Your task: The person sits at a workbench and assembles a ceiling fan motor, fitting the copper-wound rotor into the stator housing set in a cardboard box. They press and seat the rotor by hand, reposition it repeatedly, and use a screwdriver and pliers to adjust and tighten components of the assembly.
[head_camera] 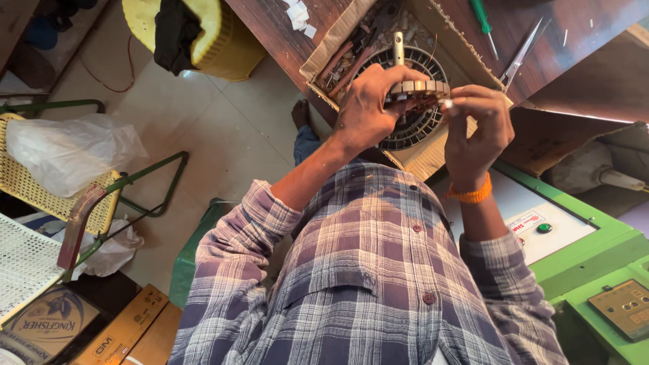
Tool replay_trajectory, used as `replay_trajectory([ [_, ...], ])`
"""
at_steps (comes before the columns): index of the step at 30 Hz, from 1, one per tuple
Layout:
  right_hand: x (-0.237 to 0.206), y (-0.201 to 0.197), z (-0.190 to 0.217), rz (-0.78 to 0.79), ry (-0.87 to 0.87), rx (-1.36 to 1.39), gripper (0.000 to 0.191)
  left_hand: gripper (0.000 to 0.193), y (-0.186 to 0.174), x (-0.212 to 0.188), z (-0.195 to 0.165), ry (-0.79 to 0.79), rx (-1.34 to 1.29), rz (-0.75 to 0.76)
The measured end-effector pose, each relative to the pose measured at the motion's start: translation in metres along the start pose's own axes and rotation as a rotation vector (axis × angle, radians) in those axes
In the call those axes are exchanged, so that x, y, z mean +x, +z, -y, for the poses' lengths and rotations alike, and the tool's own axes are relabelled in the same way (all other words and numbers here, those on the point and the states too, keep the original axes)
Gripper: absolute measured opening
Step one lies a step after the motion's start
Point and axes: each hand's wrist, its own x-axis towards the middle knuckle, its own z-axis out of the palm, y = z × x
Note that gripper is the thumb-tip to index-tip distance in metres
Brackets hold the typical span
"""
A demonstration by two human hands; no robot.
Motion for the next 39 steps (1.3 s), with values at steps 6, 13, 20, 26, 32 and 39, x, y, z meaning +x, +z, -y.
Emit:
replay_trajectory([
  [6,0.001,0.009,-0.008,-0.012,-0.246,-0.295,0.023,0.033,0.008,0.0,0.009,0.024,-0.012,-0.038],
  [13,0.012,0.003,0.006,0.128,-0.37,-0.422,0.026,0.035,0.008,-0.001,0.008,0.031,-0.052,-0.075],
  [20,0.017,0.003,0.027,0.192,-0.249,-0.422,0.022,0.033,0.006,-0.001,0.005,-0.074,-0.081,-0.049],
  [26,0.025,0.004,0.034,0.197,-0.104,-0.29,0.017,0.031,0.0,0.0,0.001,-0.002,-0.056,-0.049],
  [32,0.036,-0.006,0.038,0.376,-0.169,-0.387,0.015,0.027,-0.001,-0.001,-0.001,-0.086,-0.045,-0.038],
  [39,0.055,-0.018,0.047,0.582,-0.241,-0.497,0.015,0.029,-0.001,0.001,-0.002,-0.053,-0.049,-0.075],
])
